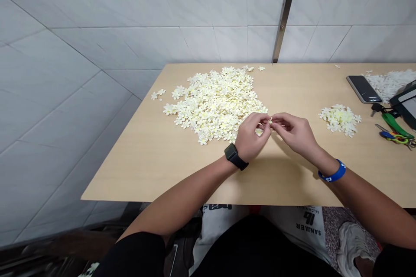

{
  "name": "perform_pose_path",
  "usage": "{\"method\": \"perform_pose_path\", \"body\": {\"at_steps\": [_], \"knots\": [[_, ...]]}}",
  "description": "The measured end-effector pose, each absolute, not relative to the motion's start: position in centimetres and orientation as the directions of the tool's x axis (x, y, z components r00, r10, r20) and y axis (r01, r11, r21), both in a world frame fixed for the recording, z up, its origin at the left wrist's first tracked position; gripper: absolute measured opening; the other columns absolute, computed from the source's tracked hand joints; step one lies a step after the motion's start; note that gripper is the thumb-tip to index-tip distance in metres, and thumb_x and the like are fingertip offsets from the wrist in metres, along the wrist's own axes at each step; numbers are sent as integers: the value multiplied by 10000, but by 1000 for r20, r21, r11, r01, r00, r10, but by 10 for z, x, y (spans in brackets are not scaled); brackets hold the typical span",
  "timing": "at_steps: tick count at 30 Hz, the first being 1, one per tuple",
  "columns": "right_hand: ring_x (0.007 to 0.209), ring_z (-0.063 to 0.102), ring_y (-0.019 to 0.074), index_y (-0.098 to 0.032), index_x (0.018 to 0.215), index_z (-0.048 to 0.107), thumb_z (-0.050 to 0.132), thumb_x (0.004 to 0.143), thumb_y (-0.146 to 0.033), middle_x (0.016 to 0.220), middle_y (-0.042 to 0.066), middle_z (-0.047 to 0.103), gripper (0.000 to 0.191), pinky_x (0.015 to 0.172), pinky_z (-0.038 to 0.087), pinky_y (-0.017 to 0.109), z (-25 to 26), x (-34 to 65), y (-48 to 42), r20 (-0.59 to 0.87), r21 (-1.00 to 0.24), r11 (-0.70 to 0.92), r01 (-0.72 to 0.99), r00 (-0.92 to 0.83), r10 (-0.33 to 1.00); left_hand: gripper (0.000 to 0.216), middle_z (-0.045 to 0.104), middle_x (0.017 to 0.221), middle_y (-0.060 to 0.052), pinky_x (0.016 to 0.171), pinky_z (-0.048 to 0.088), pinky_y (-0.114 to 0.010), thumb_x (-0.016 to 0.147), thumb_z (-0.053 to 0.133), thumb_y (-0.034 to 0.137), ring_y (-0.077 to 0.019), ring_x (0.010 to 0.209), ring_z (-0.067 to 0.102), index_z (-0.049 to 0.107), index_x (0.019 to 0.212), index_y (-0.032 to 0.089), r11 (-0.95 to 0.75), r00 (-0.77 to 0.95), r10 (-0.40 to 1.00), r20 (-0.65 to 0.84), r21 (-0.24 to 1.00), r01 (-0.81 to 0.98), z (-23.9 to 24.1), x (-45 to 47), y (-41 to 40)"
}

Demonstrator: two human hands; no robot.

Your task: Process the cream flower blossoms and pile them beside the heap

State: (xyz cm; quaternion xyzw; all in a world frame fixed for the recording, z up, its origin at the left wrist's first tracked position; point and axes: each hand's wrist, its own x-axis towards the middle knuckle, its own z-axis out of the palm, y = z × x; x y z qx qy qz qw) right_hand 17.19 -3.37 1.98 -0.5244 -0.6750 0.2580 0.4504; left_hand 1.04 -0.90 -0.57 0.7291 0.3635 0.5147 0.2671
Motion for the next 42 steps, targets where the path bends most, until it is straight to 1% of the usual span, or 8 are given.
{"method": "perform_pose_path", "body": {"at_steps": [3,6,10,15,22,29,37,42], "knots": [[908,777,219,-228,983,788,702,877,-281,989,44,815,146,842,635,345,11,173,-34,310,-900,284,331,27,950,138,701,982,-56,772,581,-261,910,591,138,-140,877,661,652,1020,194,-647,256,761,596,723,242,-7,10,-8],[942,778,227,-234,947,810,759,844,-307,973,41,819,136,883,635,357,10,177,-35,263,-948,250,197,45,964,130,709,1014,-64,771,590,-260,914,601,149,-136,878,669,649,1028,191,-652,292,753,590,729,208,-7,9,-6],[938,782,233,-243,923,826,828,793,-336,946,40,822,159,891,638,370,9,181,-34,236,-966,229,117,49,970,154,709,1041,-66,782,617,-260,905,610,139,-134,903,678,645,1047,186,-688,313,716,624,708,162,-8,8,-3],[904,784,236,-251,894,831,861,764,-356,930,40,825,170,866,647,382,7,184,-34,250,-965,243,102,64,966,188,700,1026,-62,775,632,-253,899,610,109,-120,875,678,646,1068,182,-742,320,657,682,661,116,-9,9,-3],[909,784,236,-265,896,838,851,777,-376,925,35,827,163,853,648,377,10,185,-35,260,-961,251,116,71,963,187,702,1014,-63,760,624,-222,895,615,98,-111,871,675,656,1060,175,-741,297,659,691,665,98,-8,9,-4],[926,784,231,-265,919,833,865,769,-333,957,35,827,167,880,642,373,9,187,-35,251,-965,248,90,29,967,191,700,1014,-65,769,626,-226,895,607,87,-112,874,672,655,1059,173,-751,302,648,699,653,100,-6,8,-5],[904,780,226,-279,880,836,847,773,-317,921,22,825,114,865,637,378,11,187,-35,254,-964,248,95,55,966,192,706,1013,-60,770,626,-227,896,613,87,-113,883,674,656,1059,178,-761,295,638,712,641,99,-6,8,-6],[890,777,233,-267,863,833,854,762,-339,905,29,822,127,855,641,394,11,186,-36,253,-964,246,97,68,965,183,706,1016,-63,767,625,-234,897,621,96,-119,891,675,658,1055,179,-757,296,642,707,647,94,-4,8,-7]]}}
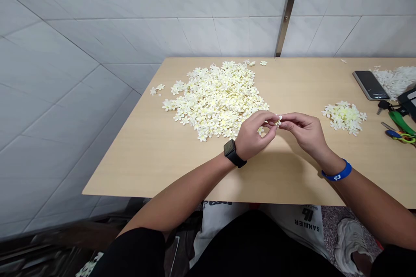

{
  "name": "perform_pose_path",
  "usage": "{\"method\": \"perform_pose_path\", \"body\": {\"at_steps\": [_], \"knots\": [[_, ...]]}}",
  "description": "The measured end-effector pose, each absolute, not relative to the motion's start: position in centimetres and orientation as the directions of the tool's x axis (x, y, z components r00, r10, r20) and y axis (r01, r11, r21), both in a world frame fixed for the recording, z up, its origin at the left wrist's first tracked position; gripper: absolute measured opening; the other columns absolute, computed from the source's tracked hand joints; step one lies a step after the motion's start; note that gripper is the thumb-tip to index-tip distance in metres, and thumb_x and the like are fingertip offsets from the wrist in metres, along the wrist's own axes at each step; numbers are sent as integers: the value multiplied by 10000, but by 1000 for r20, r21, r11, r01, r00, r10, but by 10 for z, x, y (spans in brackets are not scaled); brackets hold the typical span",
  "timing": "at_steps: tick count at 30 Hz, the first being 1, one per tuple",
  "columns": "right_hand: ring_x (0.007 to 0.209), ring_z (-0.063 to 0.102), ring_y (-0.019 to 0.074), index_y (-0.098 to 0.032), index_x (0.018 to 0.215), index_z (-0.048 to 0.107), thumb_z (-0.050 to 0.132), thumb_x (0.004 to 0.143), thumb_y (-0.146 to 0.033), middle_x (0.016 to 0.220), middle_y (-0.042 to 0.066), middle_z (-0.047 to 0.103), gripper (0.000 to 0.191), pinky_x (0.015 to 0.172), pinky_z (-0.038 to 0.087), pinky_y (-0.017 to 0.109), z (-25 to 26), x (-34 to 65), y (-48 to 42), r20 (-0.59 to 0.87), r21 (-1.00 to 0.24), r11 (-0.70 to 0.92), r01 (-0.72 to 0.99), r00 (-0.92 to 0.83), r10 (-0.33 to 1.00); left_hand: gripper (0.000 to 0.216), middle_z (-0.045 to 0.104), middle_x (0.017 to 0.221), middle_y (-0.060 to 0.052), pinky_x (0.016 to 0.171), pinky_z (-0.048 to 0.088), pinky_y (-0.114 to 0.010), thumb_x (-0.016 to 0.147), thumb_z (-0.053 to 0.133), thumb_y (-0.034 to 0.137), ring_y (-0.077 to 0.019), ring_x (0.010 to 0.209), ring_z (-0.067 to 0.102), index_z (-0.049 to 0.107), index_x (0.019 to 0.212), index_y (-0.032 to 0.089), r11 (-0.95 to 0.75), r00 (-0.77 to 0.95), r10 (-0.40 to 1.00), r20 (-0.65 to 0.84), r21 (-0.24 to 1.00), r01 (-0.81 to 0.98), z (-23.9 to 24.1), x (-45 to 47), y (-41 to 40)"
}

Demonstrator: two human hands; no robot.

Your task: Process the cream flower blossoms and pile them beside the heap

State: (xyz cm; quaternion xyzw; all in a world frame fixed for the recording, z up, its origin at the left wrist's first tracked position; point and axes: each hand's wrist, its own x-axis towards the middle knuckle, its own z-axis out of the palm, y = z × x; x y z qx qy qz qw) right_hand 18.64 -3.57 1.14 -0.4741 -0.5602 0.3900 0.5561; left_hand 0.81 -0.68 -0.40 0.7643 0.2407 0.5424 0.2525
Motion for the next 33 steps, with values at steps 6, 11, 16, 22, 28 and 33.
{"method": "perform_pose_path", "body": {"at_steps": [6,11,16,22,28,33], "knots": [[862,767,197,-236,890,790,853,775,-370,895,31,803,187,837,636,348,11,185,-36,238,-970,235,59,47,970,147,707,1003,-59,772,624,-246,918,622,129,-120,879,677,656,1051,182,-760,297,640,708,641,109,-4,8,-7],[794,748,182,-214,807,724,853,759,-389,818,33,769,223,773,626,313,14,181,-38,228,-970,222,99,60,972,121,716,996,-60,759,609,-247,931,636,157,-125,878,676,657,1048,183,-782,303,619,725,606,146,-6,8,-5],[792,726,190,-217,809,707,828,760,-391,834,42,753,217,737,616,311,11,178,-38,184,-975,175,137,59,981,126,712,948,-47,743,580,-252,917,593,118,-128,850,660,646,1010,184,-776,300,629,717,599,197,-7,9,-5],[823,731,192,-215,761,660,817,751,-349,823,34,727,207,762,618,300,6,177,-38,141,-982,138,125,16,990,139,695,862,-22,683,552,-225,846,572,82,-113,765,648,640,912,185,-634,245,772,587,737,232,-5,10,-6],[867,765,209,-209,778,662,836,752,-379,877,46,750,244,907,628,367,5,183,-35,109,-991,112,67,-42,993,88,729,925,-50,699,587,-219,863,604,127,-121,821,691,681,887,163,-476,225,866,446,874,98,-5,12,-2],[875,775,217,-201,783,661,837,761,-428,872,48,751,288,920,631,386,4,187,-32,82,-994,86,62,-69,994,92,747,926,-52,732,604,-232,869,627,131,-120,824,704,711,894,160,-498,212,857,470,861,106,-6,11,0]]}}
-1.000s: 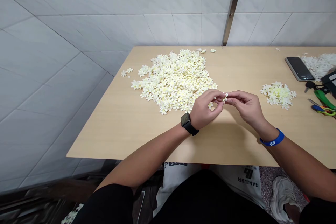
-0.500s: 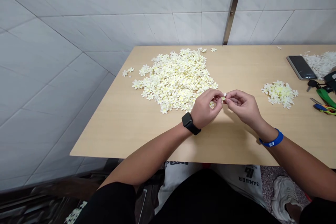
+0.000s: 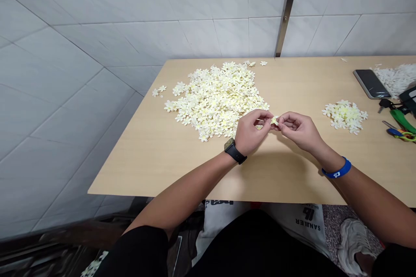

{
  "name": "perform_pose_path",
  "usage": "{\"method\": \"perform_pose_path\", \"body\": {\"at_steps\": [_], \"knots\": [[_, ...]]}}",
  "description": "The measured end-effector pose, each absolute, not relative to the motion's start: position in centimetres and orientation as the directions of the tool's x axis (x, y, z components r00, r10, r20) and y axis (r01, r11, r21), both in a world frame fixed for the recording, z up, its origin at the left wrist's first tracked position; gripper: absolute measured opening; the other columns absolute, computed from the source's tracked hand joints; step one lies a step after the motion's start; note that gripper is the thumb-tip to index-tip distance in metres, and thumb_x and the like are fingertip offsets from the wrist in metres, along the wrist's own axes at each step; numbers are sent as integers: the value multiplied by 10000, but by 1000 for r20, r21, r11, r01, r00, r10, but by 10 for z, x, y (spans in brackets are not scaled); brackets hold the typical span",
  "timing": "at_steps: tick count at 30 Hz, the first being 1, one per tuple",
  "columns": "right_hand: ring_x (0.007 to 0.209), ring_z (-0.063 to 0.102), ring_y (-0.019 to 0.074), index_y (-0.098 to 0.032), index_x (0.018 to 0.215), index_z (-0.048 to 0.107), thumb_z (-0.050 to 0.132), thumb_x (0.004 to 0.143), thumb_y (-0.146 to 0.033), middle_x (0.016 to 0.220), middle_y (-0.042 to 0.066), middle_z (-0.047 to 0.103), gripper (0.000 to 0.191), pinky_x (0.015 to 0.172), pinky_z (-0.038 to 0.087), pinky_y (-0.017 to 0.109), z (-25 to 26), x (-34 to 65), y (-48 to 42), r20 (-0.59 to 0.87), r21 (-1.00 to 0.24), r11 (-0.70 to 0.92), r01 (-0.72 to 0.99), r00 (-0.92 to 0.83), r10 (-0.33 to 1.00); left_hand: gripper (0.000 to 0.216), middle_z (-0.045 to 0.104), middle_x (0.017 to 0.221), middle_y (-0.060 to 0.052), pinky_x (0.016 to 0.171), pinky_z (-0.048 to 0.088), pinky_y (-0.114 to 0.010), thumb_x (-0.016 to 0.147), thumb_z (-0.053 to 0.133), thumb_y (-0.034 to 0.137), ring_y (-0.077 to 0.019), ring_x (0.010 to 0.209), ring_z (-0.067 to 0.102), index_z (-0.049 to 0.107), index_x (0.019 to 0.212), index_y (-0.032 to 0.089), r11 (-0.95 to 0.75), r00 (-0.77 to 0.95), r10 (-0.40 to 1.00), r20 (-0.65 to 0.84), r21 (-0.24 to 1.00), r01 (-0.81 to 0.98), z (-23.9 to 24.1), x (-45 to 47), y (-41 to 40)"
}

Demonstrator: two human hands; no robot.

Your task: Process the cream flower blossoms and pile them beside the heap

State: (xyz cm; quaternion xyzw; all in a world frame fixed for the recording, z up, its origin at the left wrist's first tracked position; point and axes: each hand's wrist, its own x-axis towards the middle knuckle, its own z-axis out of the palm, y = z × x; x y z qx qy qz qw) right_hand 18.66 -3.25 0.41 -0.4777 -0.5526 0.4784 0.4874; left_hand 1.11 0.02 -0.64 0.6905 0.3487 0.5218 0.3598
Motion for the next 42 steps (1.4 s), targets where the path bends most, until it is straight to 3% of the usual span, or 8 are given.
{"method": "perform_pose_path", "body": {"at_steps": [13,28,33,39,42], "knots": [[859,789,231,-204,745,658,867,720,-459,812,33,744,331,903,637,389,8,190,-30,46,-996,51,69,-70,997,79,779,893,-40,766,627,-246,847,682,137,-127,801,743,738,893,168,-386,212,907,365,920,72,-3,9,2],[845,794,236,-195,739,651,885,690,-480,791,35,752,372,871,648,399,6,190,-28,-1,-999,2,45,-64,998,73,738,857,-16,688,587,-198,848,641,110,-86,695,709,666,886,166,-378,188,916,354,920,106,-3,9,4],[828,797,230,-204,742,649,898,671,-451,791,27,760,358,864,646,384,4,189,-28,-21,-1000,-20,17,-60,998,99,740,911,-37,701,586,-195,868,632,121,-98,778,712,658,951,169,-392,158,913,376,916,86,-6,6,10],[794,781,244,-184,735,695,887,694,-386,772,71,778,282,780,633,367,31,219,-17,-73,-961,-63,269,-27,997,99,728,907,-51,685,577,-205,857,638,154,-131,842,706,687,942,164,-334,141,936,322,939,75,-9,3,14],[699,747,214,-178,684,714,876,719,-325,726,82,763,221,720,613,357,54,275,-10,-40,-906,-113,408,181,983,121,723,903,-49,669,567,-213,846,634,162,-132,820,690,701,947,164,-306,129,947,296,950,66,-9,0,17]]}}
